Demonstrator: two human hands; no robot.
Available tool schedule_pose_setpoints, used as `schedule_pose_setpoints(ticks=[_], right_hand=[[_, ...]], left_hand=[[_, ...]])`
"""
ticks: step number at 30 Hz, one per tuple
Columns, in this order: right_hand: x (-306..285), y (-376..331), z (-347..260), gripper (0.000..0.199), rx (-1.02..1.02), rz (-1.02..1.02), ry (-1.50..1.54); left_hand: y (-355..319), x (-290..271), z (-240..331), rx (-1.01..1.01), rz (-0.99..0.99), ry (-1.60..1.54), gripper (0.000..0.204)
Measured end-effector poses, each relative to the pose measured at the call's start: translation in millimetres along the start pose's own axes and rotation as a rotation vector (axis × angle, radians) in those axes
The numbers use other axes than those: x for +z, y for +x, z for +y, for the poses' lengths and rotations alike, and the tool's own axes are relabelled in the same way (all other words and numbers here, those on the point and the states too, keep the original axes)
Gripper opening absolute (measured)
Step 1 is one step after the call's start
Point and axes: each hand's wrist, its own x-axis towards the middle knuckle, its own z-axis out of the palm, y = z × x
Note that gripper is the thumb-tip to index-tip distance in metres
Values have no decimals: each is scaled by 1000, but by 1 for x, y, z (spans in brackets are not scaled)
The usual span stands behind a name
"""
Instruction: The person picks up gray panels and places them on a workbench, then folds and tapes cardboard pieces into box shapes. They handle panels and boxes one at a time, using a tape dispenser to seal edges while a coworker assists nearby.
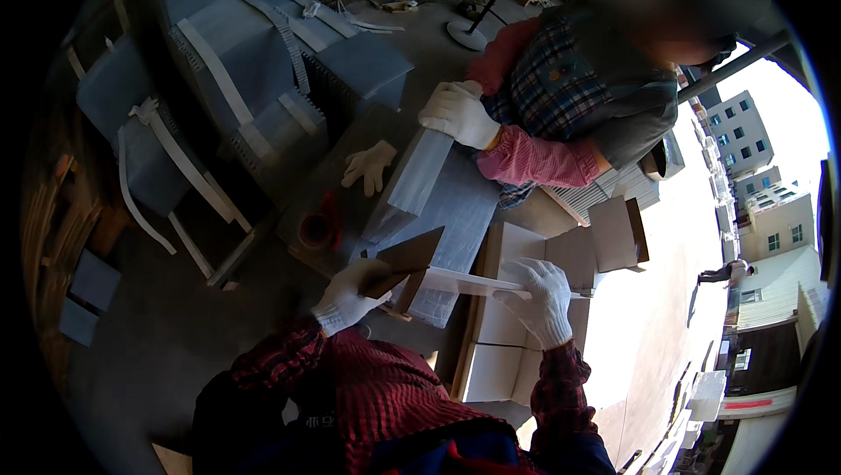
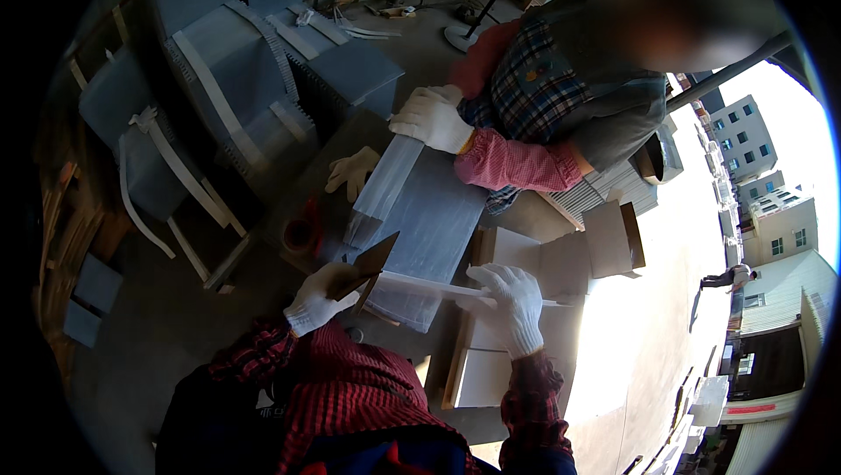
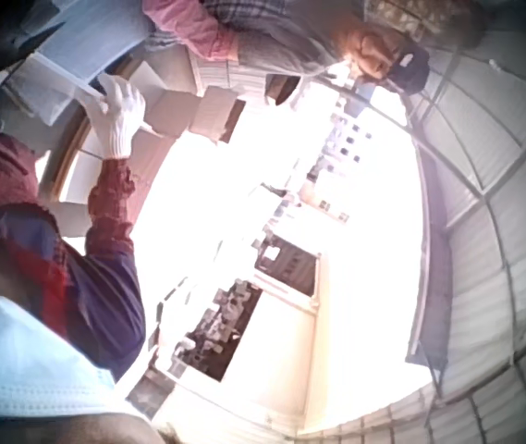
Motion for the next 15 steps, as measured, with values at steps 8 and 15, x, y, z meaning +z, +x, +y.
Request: schedule_pose_setpoints(ticks=[8, 15], right_hand=[[-12, -21, 23, 79, 132, -9, 163], [-6, -33, 10, 75, 174, -13, 141]], left_hand=[[6, -8, 17, 13, -363, -487, 70], [15, -9, 17, 31, -237, -207, 37]])
